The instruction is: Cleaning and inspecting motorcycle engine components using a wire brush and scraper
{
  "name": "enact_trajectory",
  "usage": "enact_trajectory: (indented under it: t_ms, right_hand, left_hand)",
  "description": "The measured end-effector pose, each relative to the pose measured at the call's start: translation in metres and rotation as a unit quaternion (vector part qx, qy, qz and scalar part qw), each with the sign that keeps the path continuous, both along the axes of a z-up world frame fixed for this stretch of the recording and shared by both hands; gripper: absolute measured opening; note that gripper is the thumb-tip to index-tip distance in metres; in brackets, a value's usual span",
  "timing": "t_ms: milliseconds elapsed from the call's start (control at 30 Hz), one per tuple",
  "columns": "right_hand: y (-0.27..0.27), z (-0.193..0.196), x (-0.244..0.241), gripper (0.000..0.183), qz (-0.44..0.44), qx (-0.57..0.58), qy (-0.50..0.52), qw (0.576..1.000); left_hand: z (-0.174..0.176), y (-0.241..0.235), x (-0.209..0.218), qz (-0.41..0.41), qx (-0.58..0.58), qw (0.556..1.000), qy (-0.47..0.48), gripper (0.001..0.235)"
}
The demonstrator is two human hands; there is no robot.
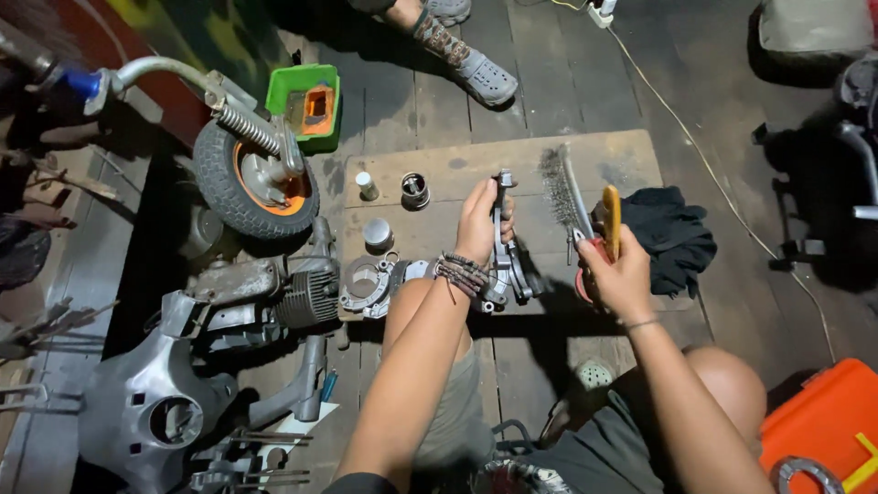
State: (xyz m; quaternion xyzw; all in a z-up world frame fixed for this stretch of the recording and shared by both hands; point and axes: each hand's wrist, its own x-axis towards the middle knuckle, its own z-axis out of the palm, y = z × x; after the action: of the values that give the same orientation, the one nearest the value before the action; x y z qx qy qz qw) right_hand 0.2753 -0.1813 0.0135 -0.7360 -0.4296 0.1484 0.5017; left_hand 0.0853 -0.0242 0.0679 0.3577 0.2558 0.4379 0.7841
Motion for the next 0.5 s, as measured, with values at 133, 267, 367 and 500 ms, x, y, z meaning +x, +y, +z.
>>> enact_trajectory:
  t_ms: [133,267,367,500]
  right_hand:
    - [-0.017,0.057,-0.028,0.026,0.012,0.086,-0.048,0.995]
    - [-0.02,0.043,-0.023,0.024,0.032,0.127,-0.052,0.99]
    - [-0.01,0.031,-0.007,0.022,0.035,0.1,-0.046,0.993]
    - [-0.011,0.001,0.06,0.024,-0.011,0.036,-0.026,0.999]
  left_hand:
    - [-0.024,0.007,0.017,0.031,0.021,0.995,0.092,0.031]
    - [-0.044,0.016,0.033,0.024,0.06,0.978,0.197,0.029]
    - [-0.065,0.01,0.041,-0.033,0.104,0.968,0.228,0.03]
    - [-0.035,-0.014,0.031,-0.1,0.103,0.971,0.191,0.028]
